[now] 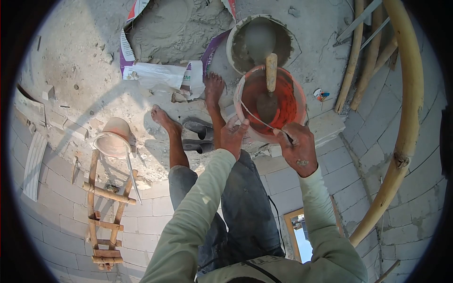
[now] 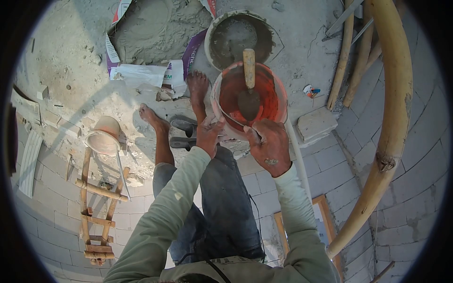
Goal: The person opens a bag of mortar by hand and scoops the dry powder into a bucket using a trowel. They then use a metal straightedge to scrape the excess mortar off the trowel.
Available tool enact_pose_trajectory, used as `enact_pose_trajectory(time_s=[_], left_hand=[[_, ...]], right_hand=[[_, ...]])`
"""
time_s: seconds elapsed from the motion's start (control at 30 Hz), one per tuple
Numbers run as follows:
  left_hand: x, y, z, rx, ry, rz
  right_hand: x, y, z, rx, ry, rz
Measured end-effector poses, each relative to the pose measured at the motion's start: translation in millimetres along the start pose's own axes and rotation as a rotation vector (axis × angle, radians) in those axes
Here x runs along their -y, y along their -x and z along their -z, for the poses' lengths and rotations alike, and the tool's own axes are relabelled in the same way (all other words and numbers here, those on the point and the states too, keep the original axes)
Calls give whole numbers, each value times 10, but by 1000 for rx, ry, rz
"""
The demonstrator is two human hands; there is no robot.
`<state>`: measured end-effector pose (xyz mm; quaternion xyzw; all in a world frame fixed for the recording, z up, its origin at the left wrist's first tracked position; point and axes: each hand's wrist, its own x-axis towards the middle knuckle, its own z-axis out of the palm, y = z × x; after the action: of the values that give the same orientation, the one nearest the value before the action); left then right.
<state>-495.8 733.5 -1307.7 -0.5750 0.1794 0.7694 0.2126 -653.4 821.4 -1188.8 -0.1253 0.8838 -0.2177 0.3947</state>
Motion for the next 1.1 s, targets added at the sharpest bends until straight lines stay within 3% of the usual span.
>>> enact_pose_trajectory(time_s=[0.47,0.7,0.77,1.1], left_hand=[[21,106,337,123,-238,-97],[-85,186,173,84,-137,-152],[-99,190,148,38,-102,-64],[-88,128,36,13,30,1]], right_hand=[[155,557,-1,-37,-64,-1],[183,364,-1,-51,-34,28],[160,275,-38,-77,-19,60],[136,-12,-76,-51,62,98]])
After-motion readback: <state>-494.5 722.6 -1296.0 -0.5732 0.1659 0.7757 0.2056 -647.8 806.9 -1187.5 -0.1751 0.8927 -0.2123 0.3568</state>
